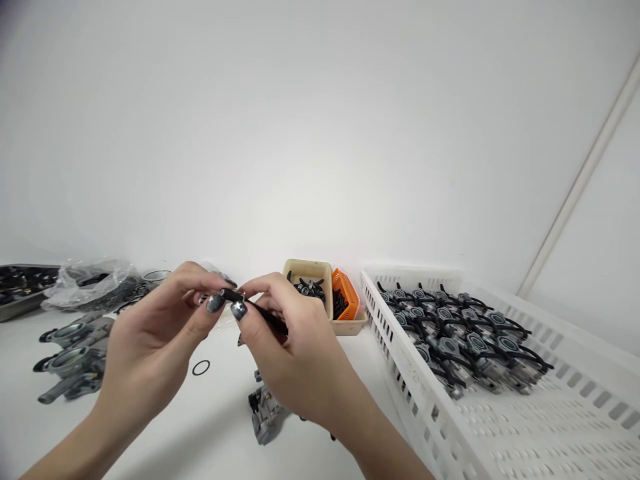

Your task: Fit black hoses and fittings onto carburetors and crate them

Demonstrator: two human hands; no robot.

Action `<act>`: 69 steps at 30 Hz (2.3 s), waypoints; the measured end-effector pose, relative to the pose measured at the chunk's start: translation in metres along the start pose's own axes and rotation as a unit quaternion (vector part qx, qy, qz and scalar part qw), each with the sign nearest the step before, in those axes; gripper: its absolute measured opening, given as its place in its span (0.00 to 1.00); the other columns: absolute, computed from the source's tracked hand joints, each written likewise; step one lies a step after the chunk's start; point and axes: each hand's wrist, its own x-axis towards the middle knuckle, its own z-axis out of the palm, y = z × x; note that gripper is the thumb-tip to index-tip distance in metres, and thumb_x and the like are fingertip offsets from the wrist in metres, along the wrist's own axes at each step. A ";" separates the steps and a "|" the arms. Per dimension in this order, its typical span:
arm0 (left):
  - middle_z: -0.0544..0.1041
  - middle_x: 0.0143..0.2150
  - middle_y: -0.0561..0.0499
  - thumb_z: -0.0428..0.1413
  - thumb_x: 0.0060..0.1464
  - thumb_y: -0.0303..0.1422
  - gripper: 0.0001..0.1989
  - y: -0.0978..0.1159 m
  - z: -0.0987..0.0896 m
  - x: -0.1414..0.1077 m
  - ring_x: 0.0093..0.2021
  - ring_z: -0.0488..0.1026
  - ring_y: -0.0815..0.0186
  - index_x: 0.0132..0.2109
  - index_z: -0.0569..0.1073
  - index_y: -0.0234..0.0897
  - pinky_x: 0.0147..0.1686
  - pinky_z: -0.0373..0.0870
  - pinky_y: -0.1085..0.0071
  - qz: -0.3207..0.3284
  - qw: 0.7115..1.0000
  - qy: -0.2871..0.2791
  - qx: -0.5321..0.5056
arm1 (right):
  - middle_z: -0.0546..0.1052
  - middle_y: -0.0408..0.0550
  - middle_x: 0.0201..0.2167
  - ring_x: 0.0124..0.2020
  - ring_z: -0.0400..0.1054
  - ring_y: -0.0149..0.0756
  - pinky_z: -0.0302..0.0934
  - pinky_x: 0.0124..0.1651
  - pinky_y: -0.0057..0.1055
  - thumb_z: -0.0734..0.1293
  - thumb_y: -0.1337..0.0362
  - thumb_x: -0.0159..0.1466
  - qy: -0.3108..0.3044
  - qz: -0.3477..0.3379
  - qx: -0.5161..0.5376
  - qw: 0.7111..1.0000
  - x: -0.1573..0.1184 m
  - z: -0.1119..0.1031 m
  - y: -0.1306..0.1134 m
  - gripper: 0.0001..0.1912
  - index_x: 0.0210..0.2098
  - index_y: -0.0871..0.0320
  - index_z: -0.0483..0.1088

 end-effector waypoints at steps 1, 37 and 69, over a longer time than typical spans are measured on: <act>0.68 0.33 0.53 0.54 0.61 0.30 0.06 0.000 0.000 0.000 0.32 0.65 0.71 0.43 0.74 0.46 0.31 0.64 0.73 0.000 1.000 0.000 -0.003 | 0.71 0.40 0.27 0.32 0.68 0.29 0.60 0.32 0.26 0.60 0.60 0.69 0.005 -0.008 -0.017 1.000 -0.001 0.000 -0.002 0.06 0.42 0.52 0.67; 0.66 0.29 0.53 0.59 0.56 0.36 0.04 0.003 0.003 -0.003 0.31 0.64 0.69 0.40 0.77 0.48 0.27 0.60 0.73 -0.095 0.995 0.000 -0.011 | 0.75 0.42 0.26 0.26 0.69 0.28 0.60 0.28 0.25 0.56 0.73 0.67 0.085 -0.141 -0.223 0.961 -0.001 -0.004 -0.003 0.13 0.35 0.59 0.71; 0.65 0.38 0.49 0.51 0.60 0.29 0.04 -0.020 0.005 0.010 0.32 0.64 0.67 0.43 0.68 0.40 0.34 0.65 0.68 0.049 0.981 -0.094 0.161 | 0.79 0.44 0.34 0.31 0.71 0.33 0.62 0.34 0.30 0.60 0.71 0.65 0.070 -0.092 -0.339 0.934 -0.001 -0.014 0.003 0.13 0.40 0.53 0.75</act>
